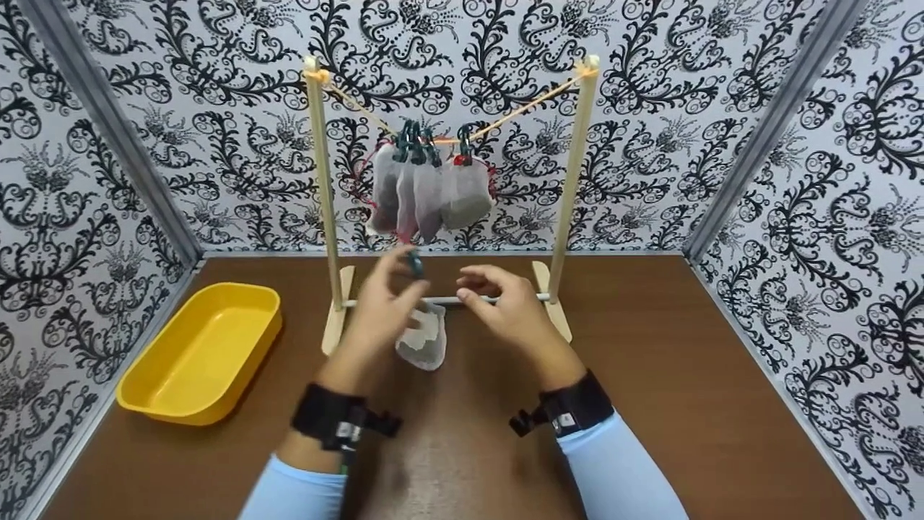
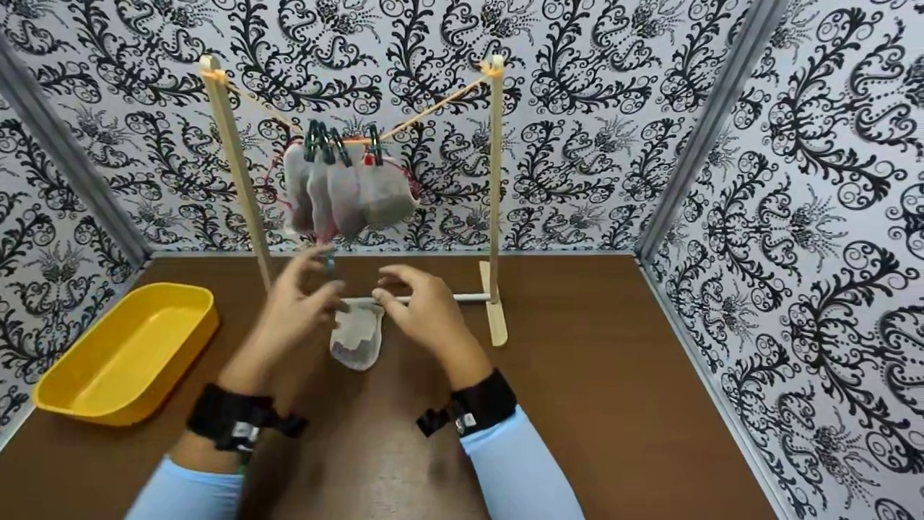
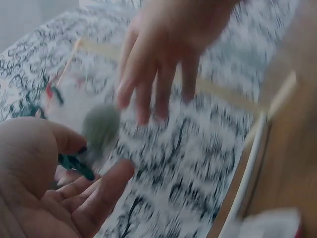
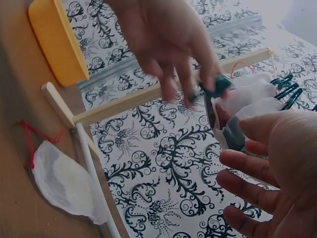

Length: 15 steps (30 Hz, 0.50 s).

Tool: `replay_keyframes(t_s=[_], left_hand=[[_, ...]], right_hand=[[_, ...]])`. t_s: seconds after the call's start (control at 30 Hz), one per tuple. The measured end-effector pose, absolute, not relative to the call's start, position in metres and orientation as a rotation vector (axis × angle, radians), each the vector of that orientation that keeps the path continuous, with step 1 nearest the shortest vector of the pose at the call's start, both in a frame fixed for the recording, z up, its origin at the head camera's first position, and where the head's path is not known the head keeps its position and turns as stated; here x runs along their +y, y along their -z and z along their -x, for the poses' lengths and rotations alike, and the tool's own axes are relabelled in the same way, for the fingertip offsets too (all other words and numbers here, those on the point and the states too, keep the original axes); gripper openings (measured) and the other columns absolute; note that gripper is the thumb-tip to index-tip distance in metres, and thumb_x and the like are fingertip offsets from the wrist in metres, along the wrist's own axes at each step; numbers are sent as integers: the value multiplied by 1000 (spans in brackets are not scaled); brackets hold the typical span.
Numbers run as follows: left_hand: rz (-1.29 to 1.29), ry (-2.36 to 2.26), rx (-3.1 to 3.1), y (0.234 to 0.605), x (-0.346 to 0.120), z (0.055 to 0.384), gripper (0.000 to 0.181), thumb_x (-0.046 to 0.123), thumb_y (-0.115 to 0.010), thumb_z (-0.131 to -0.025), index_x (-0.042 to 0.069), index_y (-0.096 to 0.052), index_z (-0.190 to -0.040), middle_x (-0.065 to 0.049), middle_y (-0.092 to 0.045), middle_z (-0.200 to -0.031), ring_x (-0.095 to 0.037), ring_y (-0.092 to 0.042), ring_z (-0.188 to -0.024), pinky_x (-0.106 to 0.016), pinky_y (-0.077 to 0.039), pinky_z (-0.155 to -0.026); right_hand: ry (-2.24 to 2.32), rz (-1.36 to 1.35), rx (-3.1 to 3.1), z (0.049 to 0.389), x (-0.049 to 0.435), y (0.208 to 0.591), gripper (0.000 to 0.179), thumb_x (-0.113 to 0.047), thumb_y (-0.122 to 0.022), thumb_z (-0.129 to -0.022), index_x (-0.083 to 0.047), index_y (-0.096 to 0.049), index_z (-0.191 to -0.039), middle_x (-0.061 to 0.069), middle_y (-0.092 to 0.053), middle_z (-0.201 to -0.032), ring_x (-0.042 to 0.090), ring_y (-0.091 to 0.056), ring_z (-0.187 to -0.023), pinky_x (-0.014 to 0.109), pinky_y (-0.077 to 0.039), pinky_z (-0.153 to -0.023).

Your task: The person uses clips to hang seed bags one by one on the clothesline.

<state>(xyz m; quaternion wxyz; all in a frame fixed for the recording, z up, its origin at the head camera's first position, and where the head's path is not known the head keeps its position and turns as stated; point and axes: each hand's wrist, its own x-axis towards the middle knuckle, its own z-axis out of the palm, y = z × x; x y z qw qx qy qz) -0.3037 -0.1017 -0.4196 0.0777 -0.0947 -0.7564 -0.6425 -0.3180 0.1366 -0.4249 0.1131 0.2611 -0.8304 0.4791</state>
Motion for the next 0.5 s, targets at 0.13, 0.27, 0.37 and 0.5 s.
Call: replay_keyframes(t_s=[0.13, 0.27, 0.37, 0.5], left_hand=[[303, 2067, -2185, 425, -75, 300, 56, 5, -78, -102, 14, -57, -153, -20, -77, -125, -24, -81, -83, -40, -70, -61], [276, 2199, -2056, 427, -62, 301, 45, 6, -80, -102, 10, -61, -142, -16, -83, -118, -20, -84, -83, -38, -69, -59], [253, 2253, -1988, 428, -57, 301, 40, 7, -82, -103, 9, -63, -138, -15, -84, -116, -19, -85, -85, -38, -70, -61], [247, 2287, -1941, 431, -52, 301, 40, 7, -82, -103, 6, -66, -139, -18, -83, -121, -18, -84, -87, -43, -72, -66]], right_hand=[[-1444, -800, -2425, 316, 135, 424, 37, -18, -79, -108, -2, -75, -141, 16, -84, -128, 34, -82, -114, 49, -68, -104], [-1495, -824, -2396, 318, 139, 422, 37, -16, -78, -108, 0, -75, -141, 18, -83, -129, 34, -81, -110, 37, -67, -100], [-1520, -841, -2397, 320, 144, 422, 36, -17, -80, -107, -1, -77, -139, 16, -82, -131, 32, -80, -111, 35, -67, -98], [-1556, -842, -2405, 322, 148, 421, 36, -18, -83, -105, -3, -79, -137, 15, -81, -132, 30, -80, -116, 36, -68, -99]])
